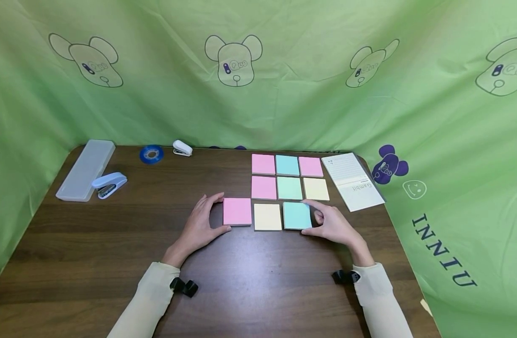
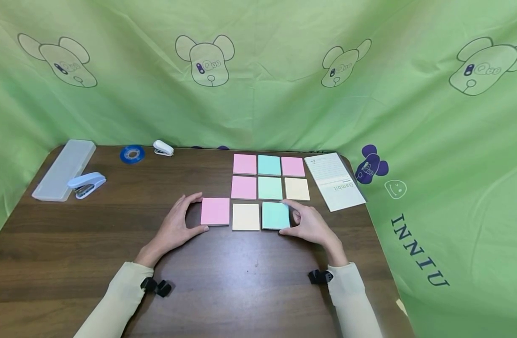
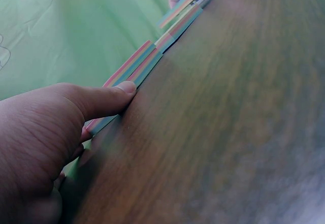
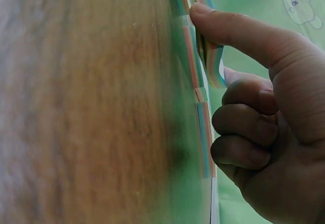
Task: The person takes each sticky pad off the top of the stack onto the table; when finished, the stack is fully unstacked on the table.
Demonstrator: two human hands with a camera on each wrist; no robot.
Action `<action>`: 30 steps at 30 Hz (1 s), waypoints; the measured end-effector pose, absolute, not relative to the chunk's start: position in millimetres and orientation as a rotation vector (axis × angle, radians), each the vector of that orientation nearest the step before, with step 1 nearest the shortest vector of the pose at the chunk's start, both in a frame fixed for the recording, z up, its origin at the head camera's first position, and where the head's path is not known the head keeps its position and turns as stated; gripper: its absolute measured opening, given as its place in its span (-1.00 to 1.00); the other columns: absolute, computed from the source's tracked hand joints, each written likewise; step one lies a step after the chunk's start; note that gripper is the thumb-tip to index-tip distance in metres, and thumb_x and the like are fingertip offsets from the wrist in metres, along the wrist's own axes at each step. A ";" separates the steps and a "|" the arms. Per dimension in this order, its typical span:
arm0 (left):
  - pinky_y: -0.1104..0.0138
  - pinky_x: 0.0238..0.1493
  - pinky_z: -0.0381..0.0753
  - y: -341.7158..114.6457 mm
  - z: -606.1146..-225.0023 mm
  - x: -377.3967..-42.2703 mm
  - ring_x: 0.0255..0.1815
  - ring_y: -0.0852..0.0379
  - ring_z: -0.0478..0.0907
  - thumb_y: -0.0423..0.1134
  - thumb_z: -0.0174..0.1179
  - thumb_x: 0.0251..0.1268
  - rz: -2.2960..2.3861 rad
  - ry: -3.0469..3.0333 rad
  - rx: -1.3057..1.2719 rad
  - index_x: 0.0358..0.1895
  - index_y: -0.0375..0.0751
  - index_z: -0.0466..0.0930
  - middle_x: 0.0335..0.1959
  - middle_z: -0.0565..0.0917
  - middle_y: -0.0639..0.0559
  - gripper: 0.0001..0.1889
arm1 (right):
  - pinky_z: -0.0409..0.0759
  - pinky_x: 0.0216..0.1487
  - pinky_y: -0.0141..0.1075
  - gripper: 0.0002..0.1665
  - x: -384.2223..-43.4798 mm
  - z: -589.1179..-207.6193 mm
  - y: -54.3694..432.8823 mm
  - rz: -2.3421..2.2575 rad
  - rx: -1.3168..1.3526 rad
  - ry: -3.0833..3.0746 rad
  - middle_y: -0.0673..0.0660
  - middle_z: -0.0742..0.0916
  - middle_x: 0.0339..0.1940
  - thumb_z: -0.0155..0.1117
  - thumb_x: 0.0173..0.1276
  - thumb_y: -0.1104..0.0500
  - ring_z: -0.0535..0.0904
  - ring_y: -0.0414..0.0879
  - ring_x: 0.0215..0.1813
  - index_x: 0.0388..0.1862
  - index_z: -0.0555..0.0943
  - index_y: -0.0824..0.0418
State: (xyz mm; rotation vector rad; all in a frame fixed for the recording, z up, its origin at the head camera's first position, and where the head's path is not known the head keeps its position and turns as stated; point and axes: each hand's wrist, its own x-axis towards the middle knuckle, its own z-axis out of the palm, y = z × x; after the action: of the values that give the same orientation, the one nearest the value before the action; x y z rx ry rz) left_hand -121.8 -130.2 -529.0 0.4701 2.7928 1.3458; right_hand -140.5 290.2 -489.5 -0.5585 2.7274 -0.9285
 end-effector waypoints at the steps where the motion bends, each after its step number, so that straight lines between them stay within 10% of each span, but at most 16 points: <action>1: -0.08 0.86 -0.05 -130.2 -528.9 -121.6 0.64 -0.19 0.40 -0.21 0.75 0.15 1.350 2.792 0.471 0.68 -0.25 0.29 0.50 0.59 -0.20 0.07 | 0.25 -0.33 -0.35 -0.05 -140.6 -489.9 290.2 -0.921 -0.557 2.725 -0.18 0.29 -0.56 0.83 0.20 0.06 0.12 -0.32 -0.49 0.54 0.58 0.13; 30: -0.12 0.85 -0.04 -129.2 -529.0 -119.9 0.68 -0.19 0.36 -0.20 0.75 0.15 1.348 2.781 0.446 0.69 -0.22 0.30 0.53 0.58 -0.19 0.06 | 0.09 -0.43 -0.35 0.06 -137.3 -486.6 286.7 -0.807 -0.546 2.742 -0.16 0.33 -0.56 0.85 0.13 0.03 0.14 -0.27 -0.49 0.59 0.56 0.10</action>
State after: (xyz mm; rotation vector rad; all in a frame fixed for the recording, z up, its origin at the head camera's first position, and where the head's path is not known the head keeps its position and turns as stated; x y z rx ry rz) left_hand -119.9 -129.2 -529.0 0.4456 2.7811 1.3477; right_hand -137.3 286.7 -486.6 -0.5457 2.7422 -0.8072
